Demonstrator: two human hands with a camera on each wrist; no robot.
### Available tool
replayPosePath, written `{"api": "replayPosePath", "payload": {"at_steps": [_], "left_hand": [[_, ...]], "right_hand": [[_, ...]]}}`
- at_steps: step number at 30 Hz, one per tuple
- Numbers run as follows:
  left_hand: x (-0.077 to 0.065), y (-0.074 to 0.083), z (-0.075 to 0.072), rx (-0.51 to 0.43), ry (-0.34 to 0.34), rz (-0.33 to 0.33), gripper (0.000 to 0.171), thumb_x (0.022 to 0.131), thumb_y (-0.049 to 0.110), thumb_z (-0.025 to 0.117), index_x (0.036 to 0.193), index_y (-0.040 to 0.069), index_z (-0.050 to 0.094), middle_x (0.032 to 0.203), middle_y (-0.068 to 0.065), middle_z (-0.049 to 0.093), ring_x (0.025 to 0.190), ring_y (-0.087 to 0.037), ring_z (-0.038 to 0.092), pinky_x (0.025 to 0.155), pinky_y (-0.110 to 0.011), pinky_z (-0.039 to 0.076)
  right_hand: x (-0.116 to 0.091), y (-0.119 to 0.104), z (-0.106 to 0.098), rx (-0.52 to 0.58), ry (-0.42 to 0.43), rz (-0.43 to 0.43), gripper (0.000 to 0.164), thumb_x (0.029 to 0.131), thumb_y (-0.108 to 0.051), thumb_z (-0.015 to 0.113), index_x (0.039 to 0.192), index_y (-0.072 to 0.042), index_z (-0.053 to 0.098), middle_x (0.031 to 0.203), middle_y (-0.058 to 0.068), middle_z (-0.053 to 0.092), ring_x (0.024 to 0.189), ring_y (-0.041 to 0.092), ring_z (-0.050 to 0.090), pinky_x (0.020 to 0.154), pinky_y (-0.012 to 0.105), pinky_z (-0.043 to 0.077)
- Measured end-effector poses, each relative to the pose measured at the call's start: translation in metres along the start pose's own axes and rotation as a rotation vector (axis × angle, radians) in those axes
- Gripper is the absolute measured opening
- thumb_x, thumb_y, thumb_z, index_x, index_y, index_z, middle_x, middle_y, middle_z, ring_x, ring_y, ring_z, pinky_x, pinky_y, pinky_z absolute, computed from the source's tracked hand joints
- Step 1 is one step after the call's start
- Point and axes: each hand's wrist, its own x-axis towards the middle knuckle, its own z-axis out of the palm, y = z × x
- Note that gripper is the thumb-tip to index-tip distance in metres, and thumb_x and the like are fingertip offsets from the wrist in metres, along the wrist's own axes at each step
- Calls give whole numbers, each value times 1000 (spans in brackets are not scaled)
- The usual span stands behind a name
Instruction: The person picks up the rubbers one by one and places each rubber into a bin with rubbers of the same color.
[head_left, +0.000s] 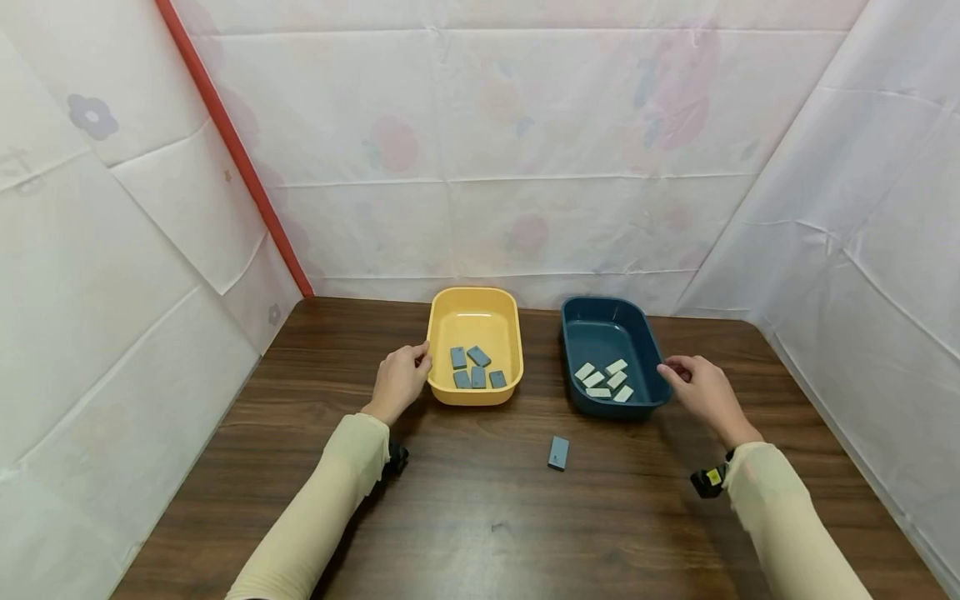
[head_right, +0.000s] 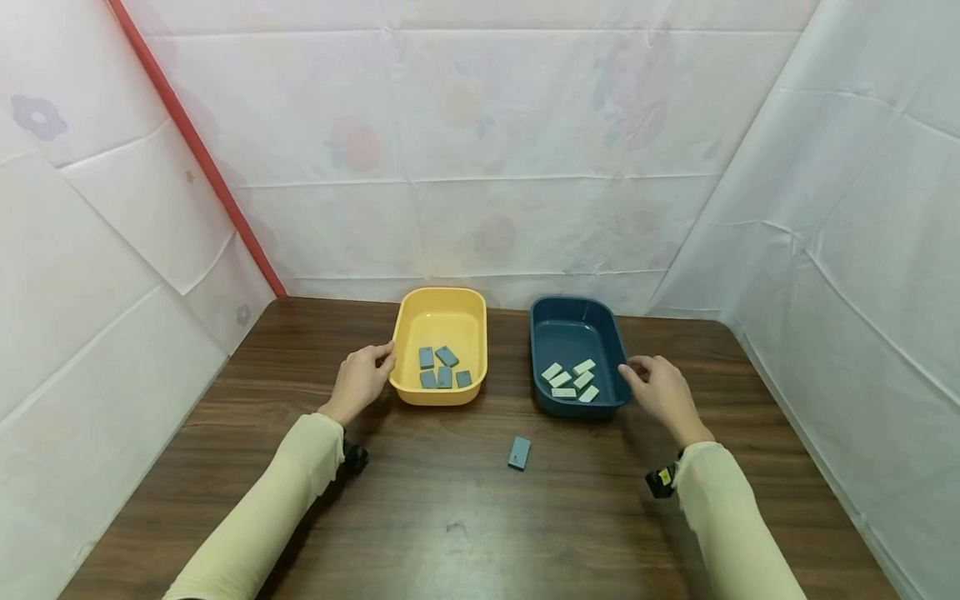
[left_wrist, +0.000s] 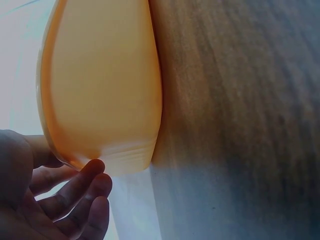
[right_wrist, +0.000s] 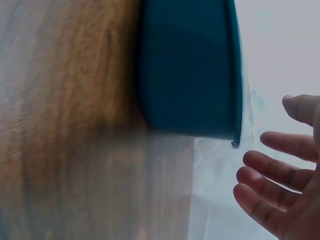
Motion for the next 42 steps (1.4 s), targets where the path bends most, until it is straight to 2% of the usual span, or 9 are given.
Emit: {"api": "replayPosePath", "payload": {"at_steps": [5, 13, 19, 27, 35, 38, 42], "left_hand": [[1, 1, -1, 5, 7, -6, 39, 99, 18, 55, 135, 5, 58, 118, -16, 69, 51, -15, 45, 49, -25, 37], [3, 2, -1, 23, 17, 19, 38, 98, 17, 55, 133, 3, 59, 112, -16, 71, 52, -16, 45, 51, -24, 37], [4, 3, -3, 29, 14, 31, 36, 98, 18, 56, 131, 4, 62, 107, -14, 70, 66, -18, 55, 58, -28, 42], [2, 6, -5, 18, 22, 11, 35, 97, 19, 57, 128, 4, 64, 103, -13, 66, 84, -25, 62, 71, -37, 50], [3, 16, -10, 36, 93, 83, 29, 95, 17, 60, 120, 4, 69, 121, -17, 61, 110, -36, 56, 93, -49, 46], [2, 26, -13, 22, 79, 111, 31, 95, 20, 62, 121, 6, 68, 124, -17, 59, 114, -35, 55, 96, -50, 45], [-2, 41, -14, 0, 33, 179, 34, 94, 22, 63, 124, 7, 67, 125, -14, 64, 115, -32, 60, 97, -49, 48]], "right_hand": [[-2, 6, 4, 5, -16, 50, 53, 102, -39, 47, 125, 7, 60, 113, 27, 62, 99, 36, 59, 83, 52, 49], [-9, 15, 15, 0, -44, 89, 57, 102, -41, 45, 125, 9, 59, 118, 31, 61, 106, 43, 59, 87, 56, 48], [-11, 18, 21, -7, -56, 107, 52, 103, -34, 45, 126, 11, 58, 123, 34, 59, 110, 48, 57, 89, 57, 47], [-11, 15, 25, 40, -42, 150, 49, 104, -29, 44, 127, 12, 56, 121, 33, 61, 107, 44, 60, 85, 54, 49], [-10, 15, 28, 62, -29, 174, 50, 103, -30, 44, 128, 11, 57, 121, 33, 61, 107, 44, 60, 85, 54, 49], [-10, 15, 28, 68, -27, 177, 50, 103, -31, 44, 128, 11, 57, 122, 33, 61, 107, 44, 60, 86, 54, 49], [-11, 15, 28, 74, -24, 176, 50, 104, -31, 44, 128, 11, 57, 122, 32, 61, 107, 43, 60, 85, 54, 49]]}}
